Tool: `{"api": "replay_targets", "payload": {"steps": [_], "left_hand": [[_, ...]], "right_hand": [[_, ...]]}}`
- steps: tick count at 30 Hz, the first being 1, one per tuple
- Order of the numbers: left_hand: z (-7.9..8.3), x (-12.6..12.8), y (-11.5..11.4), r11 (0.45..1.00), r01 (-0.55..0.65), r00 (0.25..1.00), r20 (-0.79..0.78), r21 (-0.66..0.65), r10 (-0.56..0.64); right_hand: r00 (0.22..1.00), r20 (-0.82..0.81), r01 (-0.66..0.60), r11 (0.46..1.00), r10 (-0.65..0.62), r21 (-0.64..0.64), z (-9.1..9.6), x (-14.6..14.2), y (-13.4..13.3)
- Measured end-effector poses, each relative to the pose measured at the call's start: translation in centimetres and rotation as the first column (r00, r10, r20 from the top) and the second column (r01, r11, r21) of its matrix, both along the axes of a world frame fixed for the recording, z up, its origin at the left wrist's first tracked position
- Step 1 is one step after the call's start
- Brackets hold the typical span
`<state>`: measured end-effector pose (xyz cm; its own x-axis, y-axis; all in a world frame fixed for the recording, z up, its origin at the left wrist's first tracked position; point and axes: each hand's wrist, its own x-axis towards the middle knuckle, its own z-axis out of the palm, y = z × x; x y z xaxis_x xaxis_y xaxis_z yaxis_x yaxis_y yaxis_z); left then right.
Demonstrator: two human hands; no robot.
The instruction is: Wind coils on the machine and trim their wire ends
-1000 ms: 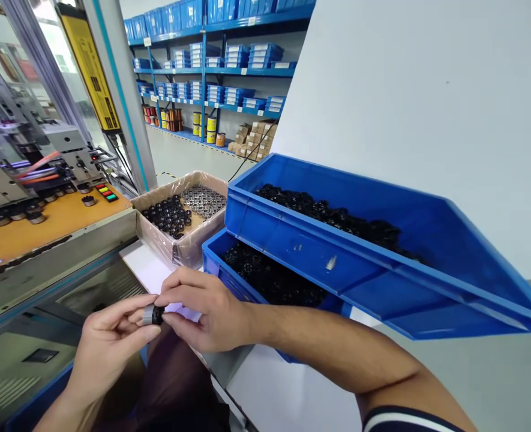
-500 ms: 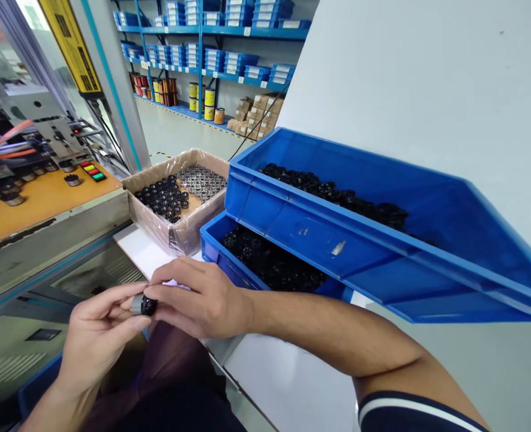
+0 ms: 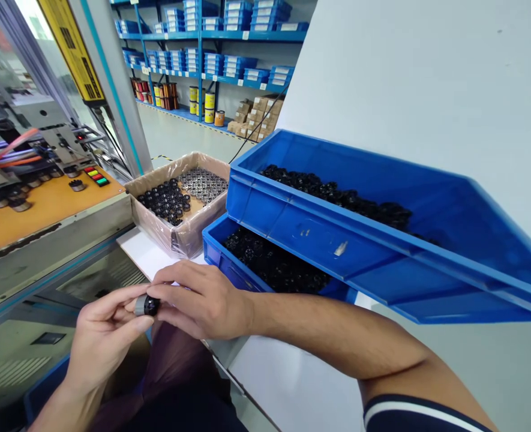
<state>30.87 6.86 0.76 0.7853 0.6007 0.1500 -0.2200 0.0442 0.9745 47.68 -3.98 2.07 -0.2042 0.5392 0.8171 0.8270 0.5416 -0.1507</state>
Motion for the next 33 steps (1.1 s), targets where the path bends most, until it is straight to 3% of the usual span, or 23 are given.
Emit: {"api": "replay_targets", "payload": {"steps": [7, 11, 17, 33], "left_hand": [[0.15, 0.23, 0.14, 0.999, -0.036, 0.997, -0.073, 0.005, 0.036], [0.36, 0.26, 0.19, 0.999, 0.003, 0.999, -0.051, -0.041, -0.005], [-0.04, 0.29, 0.24, 0.995, 0.044, 0.999, 0.016, -0.092, -0.043], [0.22, 0.26, -0.03, 0.999, 0.036, 0.999, 0.037, -0.019, -0.035]], "right_hand": [[0.998, 0.023, 0.057, 0.998, -0.057, 0.007, -0.61, 0.20, -0.07], [0.993, 0.104, 0.052, 0.998, -0.054, 0.023, -0.49, 0.33, -0.03], [0.993, 0.100, 0.054, 0.997, -0.059, 0.052, -0.04, 0.17, 0.14], [0.994, 0.094, 0.045, 0.998, -0.049, 0.050, 0.20, 0.06, 0.00]]}}
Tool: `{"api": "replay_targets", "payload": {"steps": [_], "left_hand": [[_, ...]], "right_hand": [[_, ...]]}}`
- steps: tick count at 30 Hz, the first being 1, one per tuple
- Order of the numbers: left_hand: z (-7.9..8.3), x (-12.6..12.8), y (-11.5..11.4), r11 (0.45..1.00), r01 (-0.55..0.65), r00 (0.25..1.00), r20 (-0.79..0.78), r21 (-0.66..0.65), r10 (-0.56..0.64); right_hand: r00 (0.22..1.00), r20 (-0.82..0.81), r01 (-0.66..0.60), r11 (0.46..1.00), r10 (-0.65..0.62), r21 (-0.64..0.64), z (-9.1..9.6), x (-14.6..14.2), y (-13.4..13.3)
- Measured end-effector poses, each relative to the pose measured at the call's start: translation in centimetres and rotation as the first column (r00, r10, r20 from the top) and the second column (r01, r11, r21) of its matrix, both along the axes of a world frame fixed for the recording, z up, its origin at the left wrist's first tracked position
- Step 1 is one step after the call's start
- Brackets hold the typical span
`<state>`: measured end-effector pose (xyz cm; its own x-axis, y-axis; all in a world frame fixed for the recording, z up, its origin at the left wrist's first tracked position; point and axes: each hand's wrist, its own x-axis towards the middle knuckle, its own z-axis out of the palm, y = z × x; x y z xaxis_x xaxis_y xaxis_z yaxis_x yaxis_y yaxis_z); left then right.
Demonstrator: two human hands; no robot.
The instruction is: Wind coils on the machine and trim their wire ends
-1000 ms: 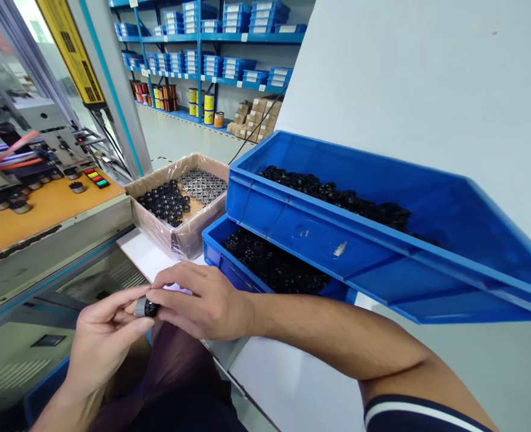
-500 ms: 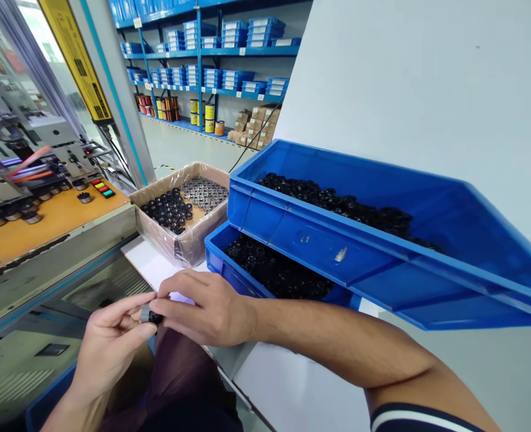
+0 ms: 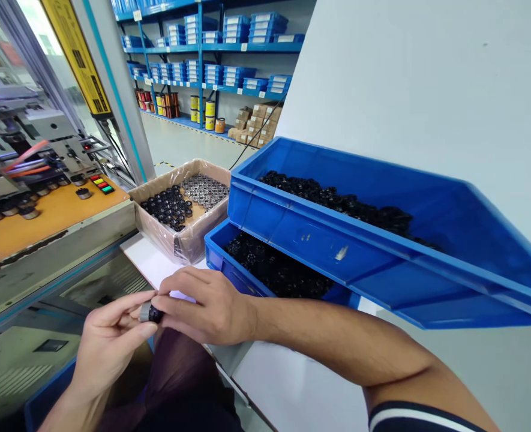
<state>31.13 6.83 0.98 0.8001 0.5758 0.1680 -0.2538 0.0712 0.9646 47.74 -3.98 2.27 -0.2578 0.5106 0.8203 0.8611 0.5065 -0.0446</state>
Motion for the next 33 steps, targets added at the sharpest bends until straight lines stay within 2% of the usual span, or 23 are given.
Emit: {"api": "replay_targets", "payload": {"steps": [26, 30, 33], "left_hand": [[-0.30, -0.15, 0.40, 1.000, 0.011, 0.999, -0.050, 0.025, -0.010], [-0.44, -0.36, 0.78, 0.999, 0.049, 0.996, -0.073, -0.012, -0.050], [-0.90, -0.26, 0.37, 0.998, 0.025, 0.998, -0.061, -0.056, -0.028]], "right_hand": [[1.000, 0.008, -0.008, 1.000, 0.008, -0.014, -0.30, 0.04, -0.03], [0.999, 0.013, -0.029, 1.000, 0.029, 0.004, -0.49, -0.11, 0.06], [1.000, 0.019, -0.008, 1.000, 0.008, 0.027, -0.61, -0.19, 0.12]]}}
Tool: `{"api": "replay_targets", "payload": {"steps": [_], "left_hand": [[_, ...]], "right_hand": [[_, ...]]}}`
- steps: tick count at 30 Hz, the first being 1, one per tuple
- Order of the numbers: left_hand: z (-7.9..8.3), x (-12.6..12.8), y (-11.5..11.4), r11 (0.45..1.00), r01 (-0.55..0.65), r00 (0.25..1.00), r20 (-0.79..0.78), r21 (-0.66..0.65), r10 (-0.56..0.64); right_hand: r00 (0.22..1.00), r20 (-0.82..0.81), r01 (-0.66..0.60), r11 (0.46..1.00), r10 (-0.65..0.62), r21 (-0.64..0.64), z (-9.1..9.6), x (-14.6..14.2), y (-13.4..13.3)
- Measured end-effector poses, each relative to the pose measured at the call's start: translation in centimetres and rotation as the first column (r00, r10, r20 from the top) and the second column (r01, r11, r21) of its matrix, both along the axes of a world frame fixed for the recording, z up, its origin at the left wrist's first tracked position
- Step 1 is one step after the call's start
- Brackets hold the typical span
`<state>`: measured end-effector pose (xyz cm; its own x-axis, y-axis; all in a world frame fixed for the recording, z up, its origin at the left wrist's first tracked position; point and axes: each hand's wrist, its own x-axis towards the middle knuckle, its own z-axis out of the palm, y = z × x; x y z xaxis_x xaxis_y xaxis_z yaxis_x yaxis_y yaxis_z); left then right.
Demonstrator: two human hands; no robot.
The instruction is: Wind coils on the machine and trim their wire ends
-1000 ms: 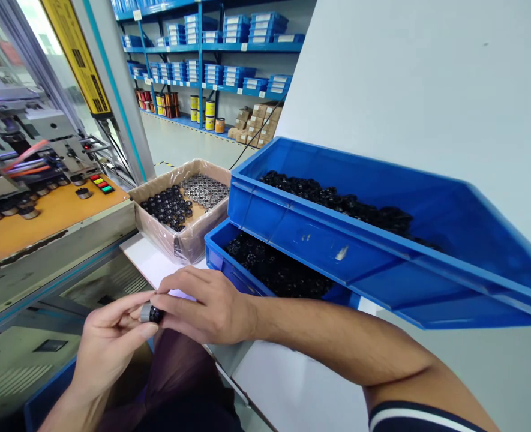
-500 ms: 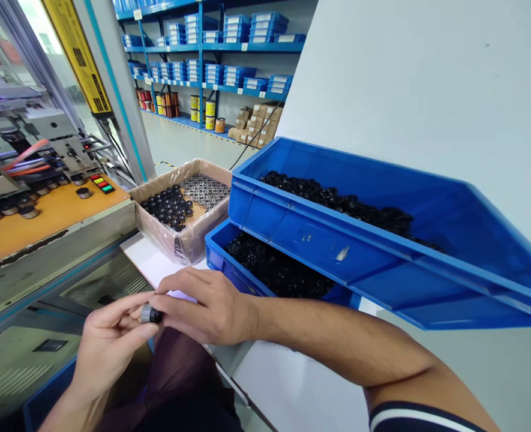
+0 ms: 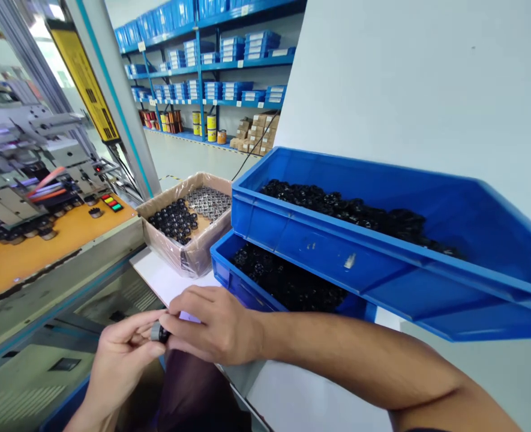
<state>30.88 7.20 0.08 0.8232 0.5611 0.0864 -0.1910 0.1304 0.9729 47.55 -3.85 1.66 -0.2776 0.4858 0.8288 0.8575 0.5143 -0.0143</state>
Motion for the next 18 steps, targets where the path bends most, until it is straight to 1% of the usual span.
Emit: {"api": "replay_targets", "payload": {"steps": [3, 5, 7, 8, 9, 11, 13, 14, 16, 18], "left_hand": [[-1.1, 0.6, -1.0, 0.995, -0.068, 0.996, 0.047, -0.075, 0.072], [-1.9, 1.2, -1.4, 0.982, -0.139, 0.984, 0.098, -0.128, 0.152], [-2.6, 1.6, -1.4, 0.960, -0.236, 0.960, 0.121, -0.148, 0.254], [-2.9, 1.6, -1.2, 0.950, -0.283, 0.947, 0.122, -0.129, 0.299], [-3.0, 1.5, -0.8, 0.945, -0.318, 0.938, 0.122, -0.076, 0.326], [-2.9, 1.1, 0.0, 0.932, -0.341, 0.935, 0.146, 0.125, 0.323], [-2.6, 0.7, 0.6, 0.882, -0.323, 0.944, 0.180, 0.344, 0.276], [-2.5, 0.6, 0.8, 0.849, -0.312, 0.949, 0.188, 0.426, 0.254], [-2.2, 0.4, 0.9, 0.803, -0.307, 0.951, 0.191, 0.511, 0.242], [-2.1, 0.1, 0.9, 0.781, -0.333, 0.943, 0.184, 0.529, 0.278]], "right_hand": [[0.995, 0.085, 0.048, 0.999, -0.050, 0.019, 0.0, 0.0, 0.1], [0.988, 0.124, 0.092, 0.996, -0.092, 0.006, 0.1, 0.0, 0.2], [0.990, 0.093, 0.110, 0.994, -0.109, -0.005, 0.1, -0.1, 0.3], [0.993, 0.057, 0.103, 0.995, -0.103, -0.006, 0.1, -0.1, 0.3], [0.996, 0.015, 0.089, 0.996, -0.088, -0.010, 0.0, -0.1, 0.2], [0.996, -0.060, 0.056, 0.998, -0.058, -0.041, -0.3, -0.1, 0.2], [0.993, -0.116, 0.023, 0.996, -0.033, -0.086, -0.5, -0.3, 0.3], [0.990, -0.135, 0.013, 0.994, -0.028, -0.106, -0.5, -0.5, 0.4], [0.990, -0.137, 0.024, 0.990, -0.043, -0.136, -0.4, -0.9, 0.5], [0.994, -0.068, 0.073, 0.986, -0.084, -0.149, 0.2, -0.8, 0.3]]}}
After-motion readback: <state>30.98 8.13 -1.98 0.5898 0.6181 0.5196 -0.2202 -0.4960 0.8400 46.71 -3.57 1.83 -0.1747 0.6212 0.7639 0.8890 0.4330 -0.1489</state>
